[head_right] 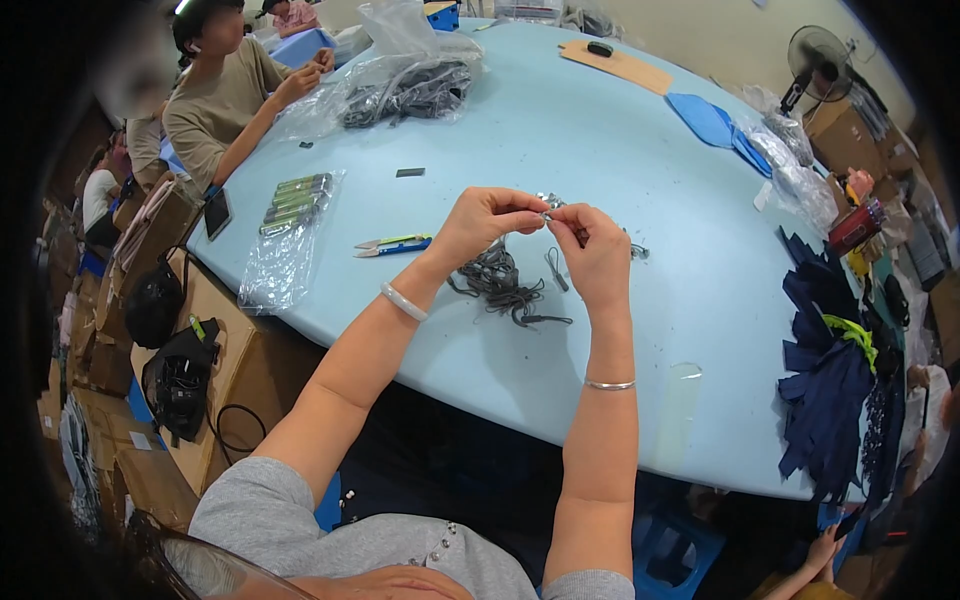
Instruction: Threading small metal hardware loops onto black straps at an assembly table.
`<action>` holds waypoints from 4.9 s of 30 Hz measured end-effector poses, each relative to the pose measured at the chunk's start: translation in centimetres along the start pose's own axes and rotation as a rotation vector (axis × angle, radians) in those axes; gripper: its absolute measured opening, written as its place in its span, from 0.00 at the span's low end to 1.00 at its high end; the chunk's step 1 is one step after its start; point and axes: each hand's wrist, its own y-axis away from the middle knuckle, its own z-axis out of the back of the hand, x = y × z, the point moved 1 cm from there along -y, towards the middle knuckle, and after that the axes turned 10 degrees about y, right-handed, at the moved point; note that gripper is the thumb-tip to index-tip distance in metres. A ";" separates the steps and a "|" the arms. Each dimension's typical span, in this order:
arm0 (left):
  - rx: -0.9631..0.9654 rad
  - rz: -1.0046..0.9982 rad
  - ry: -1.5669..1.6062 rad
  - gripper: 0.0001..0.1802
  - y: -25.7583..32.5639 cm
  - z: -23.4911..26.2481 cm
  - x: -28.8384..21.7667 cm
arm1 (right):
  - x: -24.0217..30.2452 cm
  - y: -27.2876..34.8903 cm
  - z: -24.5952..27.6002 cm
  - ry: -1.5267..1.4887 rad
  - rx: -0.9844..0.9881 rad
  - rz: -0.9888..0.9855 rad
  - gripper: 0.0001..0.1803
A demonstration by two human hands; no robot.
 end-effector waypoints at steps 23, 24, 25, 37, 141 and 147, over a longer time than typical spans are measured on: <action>0.012 0.052 0.100 0.10 -0.2 0.4 0.9 | 0.7 0.1 -0.6 -0.187 0.084 -0.141 0.04; 0.017 0.077 0.122 0.11 -0.2 0.4 1.0 | 0.8 0.2 -0.5 -0.231 0.137 -0.192 0.03; 0.018 0.076 0.123 0.11 -0.3 0.5 1.1 | 0.8 0.1 -0.2 -0.230 0.135 -0.192 0.03; -0.103 0.021 0.091 0.12 -0.3 0.6 1.2 | 0.2 0.0 -0.1 -0.499 0.202 -0.304 0.08; 0.151 -0.006 -0.195 0.10 -0.5 -2.4 1.2 | -1.0 -0.5 0.7 -0.282 -0.239 -0.153 0.04; 0.225 -0.254 -0.673 0.09 -0.5 -1.3 3.6 | -3.6 -0.8 3.1 0.012 -0.246 -0.219 0.05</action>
